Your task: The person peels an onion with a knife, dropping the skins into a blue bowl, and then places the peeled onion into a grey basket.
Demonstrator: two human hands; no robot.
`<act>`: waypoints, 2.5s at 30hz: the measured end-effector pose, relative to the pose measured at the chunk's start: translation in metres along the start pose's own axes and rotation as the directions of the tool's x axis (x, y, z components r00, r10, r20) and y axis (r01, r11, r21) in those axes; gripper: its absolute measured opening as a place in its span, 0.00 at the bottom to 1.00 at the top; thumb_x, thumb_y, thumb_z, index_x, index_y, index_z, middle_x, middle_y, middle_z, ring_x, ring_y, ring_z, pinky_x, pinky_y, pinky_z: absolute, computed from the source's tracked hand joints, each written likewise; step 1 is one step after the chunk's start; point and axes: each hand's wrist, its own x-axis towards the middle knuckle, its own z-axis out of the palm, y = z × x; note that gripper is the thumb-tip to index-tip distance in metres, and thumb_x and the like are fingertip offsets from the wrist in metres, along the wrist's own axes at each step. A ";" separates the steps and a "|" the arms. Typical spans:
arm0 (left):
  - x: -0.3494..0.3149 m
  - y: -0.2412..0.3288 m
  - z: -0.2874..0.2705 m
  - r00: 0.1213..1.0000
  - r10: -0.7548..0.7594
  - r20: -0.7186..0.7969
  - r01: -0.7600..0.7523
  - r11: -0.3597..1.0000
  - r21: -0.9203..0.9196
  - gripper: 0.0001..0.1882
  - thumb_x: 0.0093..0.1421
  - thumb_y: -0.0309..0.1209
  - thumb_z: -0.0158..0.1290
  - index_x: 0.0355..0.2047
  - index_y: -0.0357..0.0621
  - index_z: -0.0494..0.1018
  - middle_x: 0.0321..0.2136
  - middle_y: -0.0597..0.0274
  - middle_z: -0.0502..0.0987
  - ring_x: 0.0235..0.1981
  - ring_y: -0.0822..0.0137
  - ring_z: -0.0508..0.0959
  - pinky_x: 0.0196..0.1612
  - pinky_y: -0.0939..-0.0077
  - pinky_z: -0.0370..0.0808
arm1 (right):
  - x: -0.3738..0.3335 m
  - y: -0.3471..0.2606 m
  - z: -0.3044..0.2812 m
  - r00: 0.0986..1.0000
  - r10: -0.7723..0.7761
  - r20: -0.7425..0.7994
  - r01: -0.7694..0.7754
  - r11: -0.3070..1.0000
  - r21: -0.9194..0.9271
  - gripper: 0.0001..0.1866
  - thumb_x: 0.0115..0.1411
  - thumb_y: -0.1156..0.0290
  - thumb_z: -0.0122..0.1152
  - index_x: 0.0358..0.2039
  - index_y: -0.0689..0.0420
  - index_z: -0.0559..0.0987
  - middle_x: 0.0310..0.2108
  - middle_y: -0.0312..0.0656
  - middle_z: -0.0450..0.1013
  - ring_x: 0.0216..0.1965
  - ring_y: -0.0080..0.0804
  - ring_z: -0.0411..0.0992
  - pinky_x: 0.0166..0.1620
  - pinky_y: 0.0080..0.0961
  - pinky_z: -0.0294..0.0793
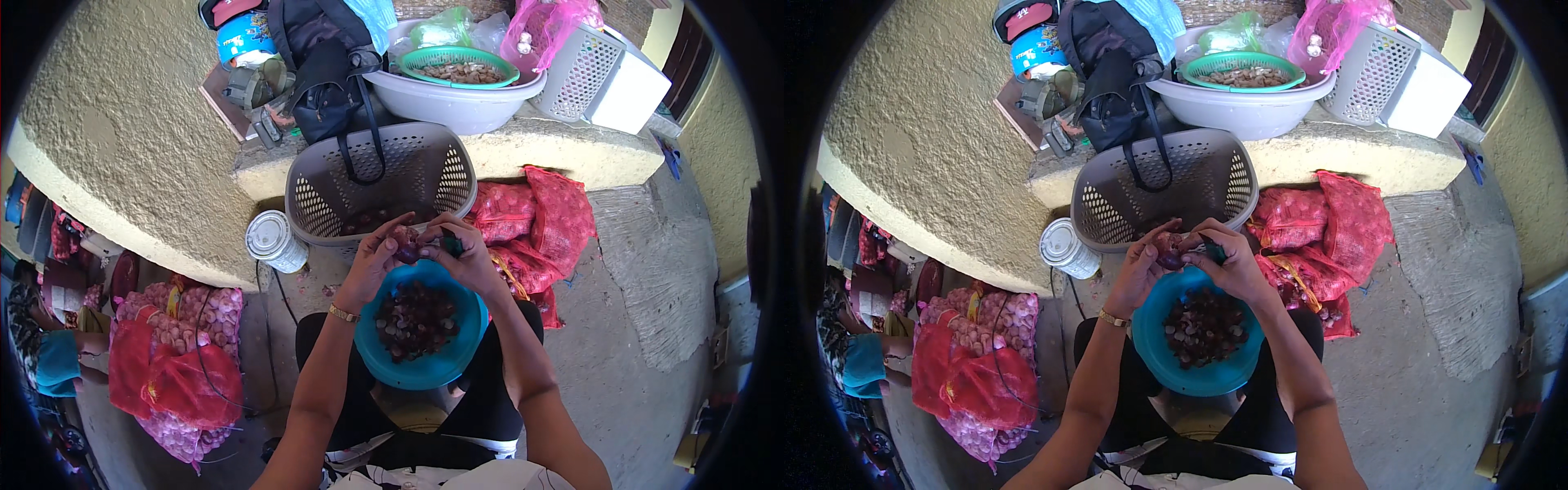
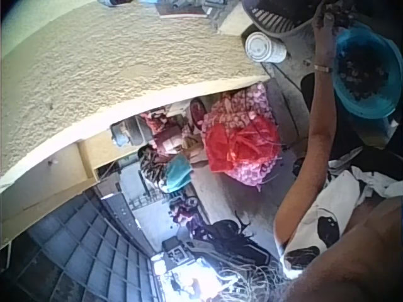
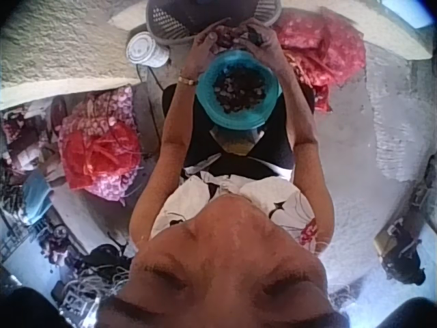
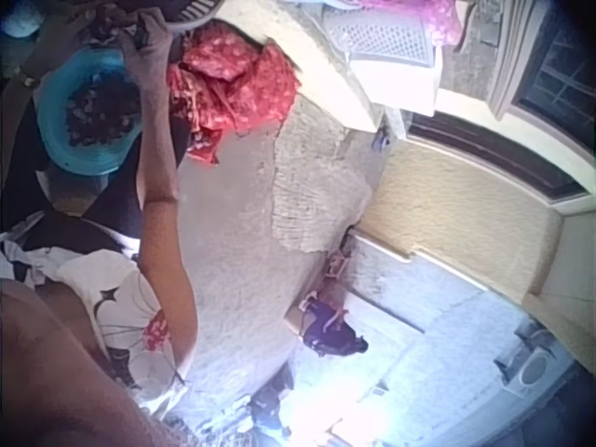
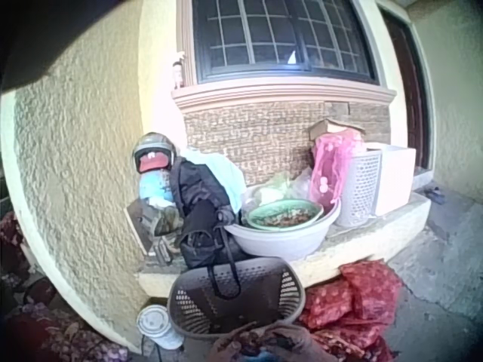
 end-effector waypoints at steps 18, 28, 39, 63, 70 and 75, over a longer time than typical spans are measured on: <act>0.000 0.003 0.005 1.000 -0.022 -0.011 0.022 0.999 0.023 0.36 0.63 0.43 0.54 0.65 0.38 0.57 0.52 0.57 0.74 0.49 0.66 0.77 0.52 0.67 0.76 | -0.005 -0.009 -0.004 0.996 0.077 0.035 -0.078 0.997 0.010 0.05 0.58 0.80 0.62 0.36 0.63 0.77 0.31 0.40 0.74 0.32 0.26 0.75 0.35 0.22 0.72; 0.004 0.004 0.007 0.992 0.034 -0.123 -0.026 0.998 0.065 0.23 0.71 0.48 0.37 0.52 0.42 0.66 0.44 0.62 0.74 0.44 0.72 0.77 0.45 0.72 0.78 | -0.010 0.004 0.000 0.976 0.197 0.098 -0.199 0.980 0.013 0.05 0.66 0.73 0.52 0.39 0.61 0.73 0.23 0.41 0.72 0.24 0.29 0.74 0.29 0.24 0.71; 0.003 0.006 0.012 0.996 0.014 -0.092 -0.008 0.998 0.066 0.20 0.72 0.43 0.38 0.52 0.42 0.67 0.44 0.64 0.74 0.47 0.74 0.74 0.52 0.77 0.72 | -0.004 -0.012 0.004 0.991 0.120 0.061 -0.096 0.946 -0.311 0.18 0.55 0.59 0.68 0.38 0.57 0.75 0.26 0.46 0.76 0.29 0.45 0.77 0.31 0.35 0.73; 0.005 -0.001 0.004 0.996 0.018 -0.087 -0.008 0.993 0.115 0.23 0.70 0.46 0.42 0.54 0.40 0.65 0.46 0.59 0.73 0.48 0.70 0.75 0.53 0.72 0.74 | -0.003 -0.007 0.004 0.993 0.093 0.077 -0.049 0.896 -0.442 0.15 0.60 0.58 0.61 0.35 0.56 0.73 0.23 0.47 0.74 0.28 0.51 0.75 0.29 0.42 0.70; 0.005 0.002 0.005 0.997 0.006 -0.077 0.000 0.997 0.074 0.21 0.70 0.44 0.43 0.53 0.41 0.66 0.46 0.63 0.73 0.47 0.73 0.74 0.52 0.73 0.74 | 0.000 -0.009 0.005 0.995 0.071 0.074 -0.033 0.905 -0.424 0.13 0.60 0.60 0.61 0.32 0.57 0.76 0.21 0.48 0.73 0.26 0.51 0.74 0.28 0.41 0.70; 0.006 0.000 0.003 0.997 0.026 -0.077 -0.018 0.994 0.108 0.24 0.69 0.47 0.43 0.54 0.40 0.65 0.48 0.60 0.72 0.48 0.70 0.75 0.52 0.71 0.75 | -0.001 -0.007 0.003 0.995 0.070 0.074 -0.034 0.916 -0.401 0.13 0.59 0.60 0.62 0.30 0.57 0.77 0.20 0.48 0.73 0.25 0.50 0.74 0.27 0.40 0.70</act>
